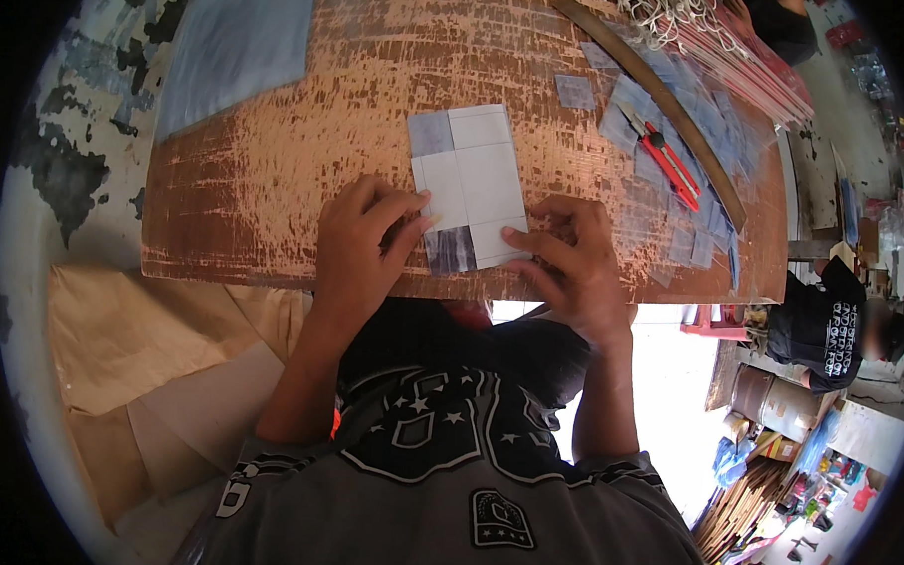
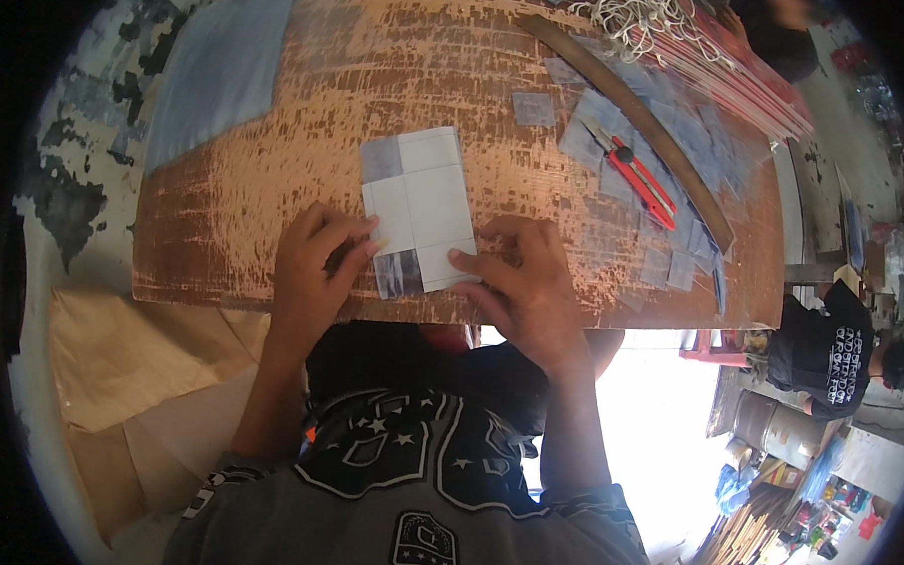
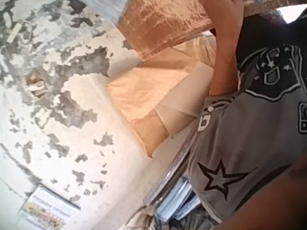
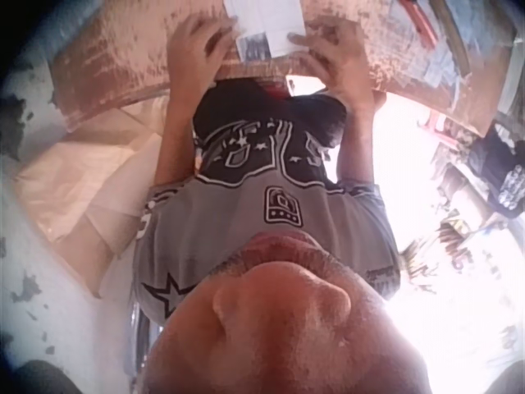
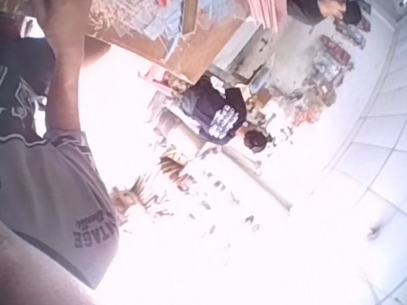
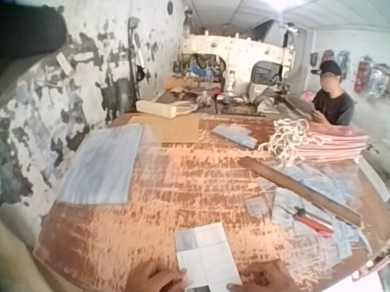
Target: The person uses a ruler and a utility knife to cut a sheet of patterned paper on a wooden workbench. They align the ruler, score the paper, and then fold it to complete the cut. The person repeats this process to trim the paper into smaller rectangular pieces.
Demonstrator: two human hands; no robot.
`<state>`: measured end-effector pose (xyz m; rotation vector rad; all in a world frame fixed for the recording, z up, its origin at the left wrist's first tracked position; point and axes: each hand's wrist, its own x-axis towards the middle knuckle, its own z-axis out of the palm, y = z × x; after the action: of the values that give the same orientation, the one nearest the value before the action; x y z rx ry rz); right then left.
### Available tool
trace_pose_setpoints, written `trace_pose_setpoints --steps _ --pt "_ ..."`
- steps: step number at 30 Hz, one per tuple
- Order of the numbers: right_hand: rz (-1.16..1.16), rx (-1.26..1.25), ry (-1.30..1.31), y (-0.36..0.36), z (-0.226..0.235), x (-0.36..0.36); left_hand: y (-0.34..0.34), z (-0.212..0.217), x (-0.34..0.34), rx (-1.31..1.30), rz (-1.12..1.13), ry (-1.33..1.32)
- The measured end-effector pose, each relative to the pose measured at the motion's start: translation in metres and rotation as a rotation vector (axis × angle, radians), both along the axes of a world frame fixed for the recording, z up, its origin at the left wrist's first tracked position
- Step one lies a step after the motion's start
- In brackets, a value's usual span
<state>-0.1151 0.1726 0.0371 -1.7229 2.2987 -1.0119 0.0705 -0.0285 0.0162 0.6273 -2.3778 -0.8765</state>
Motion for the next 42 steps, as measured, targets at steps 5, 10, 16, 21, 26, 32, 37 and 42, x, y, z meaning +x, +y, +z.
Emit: trace_pose_setpoints --steps 5,10,16,21,26,32,37,42 --pt "-0.007 0.009 0.016 0.0002 0.0024 0.0007 0.0006 0.0040 -0.0005 0.004 0.000 -0.013" --pt "-0.007 -0.014 0.026 0.0005 0.0001 0.0003 0.0016 0.0021 -0.0013 0.005 0.005 0.003" --pt "-0.007 -0.018 -0.010 0.0015 -0.0009 0.0004 0.0029 0.0042 -0.0020 0.003 0.003 0.009" --pt "0.005 -0.036 -0.033 0.0017 0.0000 -0.0016 0.0041 0.0027 -0.0020 0.001 0.020 -0.004" --pt "0.006 -0.044 -0.055 0.0034 -0.0025 -0.0031 0.0039 0.0035 -0.0023 -0.015 0.012 -0.002" --pt "0.004 -0.050 -0.067 0.0028 -0.0014 -0.0025 0.0037 0.0005 -0.0030 -0.005 0.010 0.010" --pt "0.010 -0.040 -0.056 0.0032 -0.0045 -0.0043 0.0027 0.0004 -0.0029 -0.052 0.001 0.040" --pt "0.011 -0.053 -0.064 0.0028 -0.0063 -0.0044 0.0036 -0.0013 -0.0015 -0.001 0.010 0.031"
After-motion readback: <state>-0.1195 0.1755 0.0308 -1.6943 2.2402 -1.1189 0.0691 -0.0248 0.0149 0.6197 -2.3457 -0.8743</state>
